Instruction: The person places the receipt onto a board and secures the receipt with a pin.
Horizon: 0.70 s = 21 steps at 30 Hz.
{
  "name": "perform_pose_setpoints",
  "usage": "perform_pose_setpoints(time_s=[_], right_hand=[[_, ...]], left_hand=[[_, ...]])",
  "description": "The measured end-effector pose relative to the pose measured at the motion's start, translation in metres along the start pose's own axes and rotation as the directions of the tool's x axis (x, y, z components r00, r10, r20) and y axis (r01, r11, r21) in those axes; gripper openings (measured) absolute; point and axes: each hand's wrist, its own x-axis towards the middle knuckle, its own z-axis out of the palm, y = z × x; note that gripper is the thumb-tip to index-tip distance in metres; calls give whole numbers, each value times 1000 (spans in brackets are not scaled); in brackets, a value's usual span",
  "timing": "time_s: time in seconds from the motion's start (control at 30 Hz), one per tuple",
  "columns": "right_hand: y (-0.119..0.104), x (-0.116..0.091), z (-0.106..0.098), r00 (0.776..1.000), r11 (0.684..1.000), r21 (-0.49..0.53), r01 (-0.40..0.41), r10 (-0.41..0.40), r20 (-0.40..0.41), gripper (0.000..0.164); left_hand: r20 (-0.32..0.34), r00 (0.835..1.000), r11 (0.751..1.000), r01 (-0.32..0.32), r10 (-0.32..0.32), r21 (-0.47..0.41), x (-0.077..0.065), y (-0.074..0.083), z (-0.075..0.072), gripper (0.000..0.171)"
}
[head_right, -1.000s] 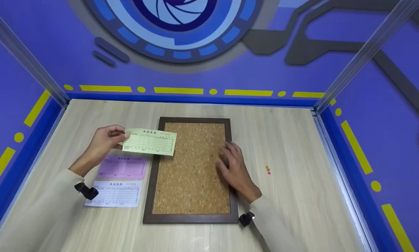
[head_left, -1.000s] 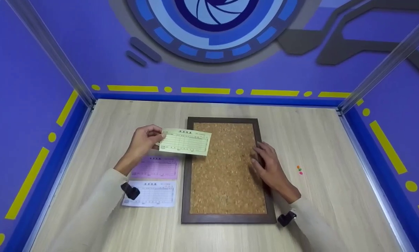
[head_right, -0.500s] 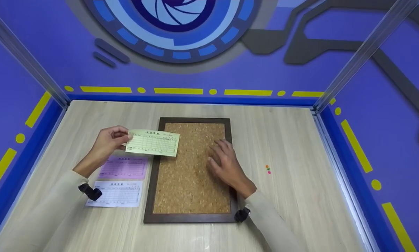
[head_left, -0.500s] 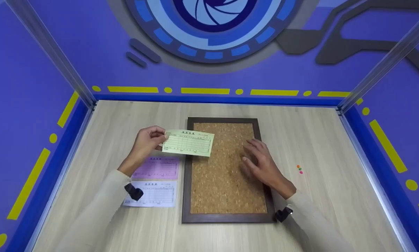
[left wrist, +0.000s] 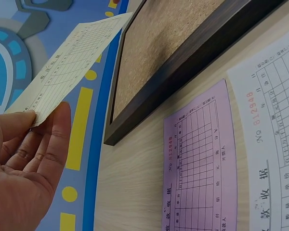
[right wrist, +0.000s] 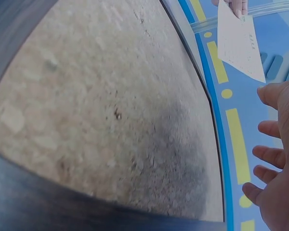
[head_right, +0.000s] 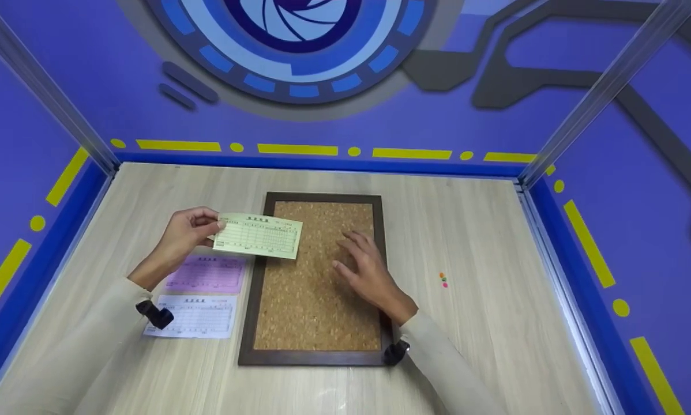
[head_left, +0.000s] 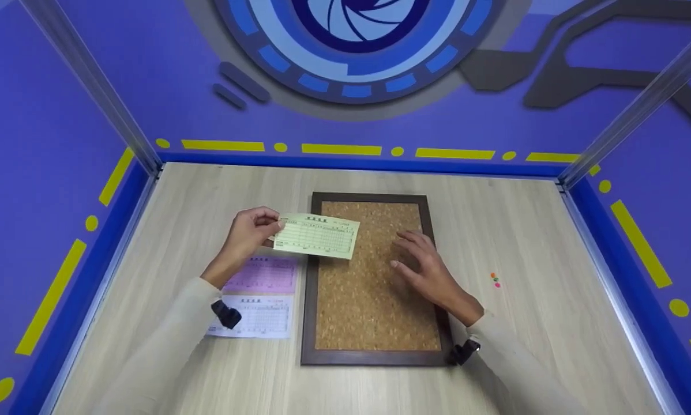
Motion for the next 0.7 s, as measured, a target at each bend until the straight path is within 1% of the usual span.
perform_pose_setpoints(time_s=[0.13,0.27,0.4,0.53,0.7], right_hand=[[-3,4,4,1000,1000,6,-9,9,11,47],[-7,8,10,1000,999,33,-14,13,21,47],[-9,13,16,1000,999,49,5,-6,23,46],[-11,18,21,999,997,68,23,-25,32,45],[-15,22,25,998,994,109,-11,5,56,47]], left_hand=[[5,1000,1000,-1,1,-2,1,-1,3,16],[13,1000,1000,-5,5,4,1,-2,6,16],[10,1000,1000,-17,16,7,1,-2,9,15],[15,1000,1000,-25,26,-15,2,-2,14,14],[20,1000,999,-18,19,-42,3,-3,21,13]])
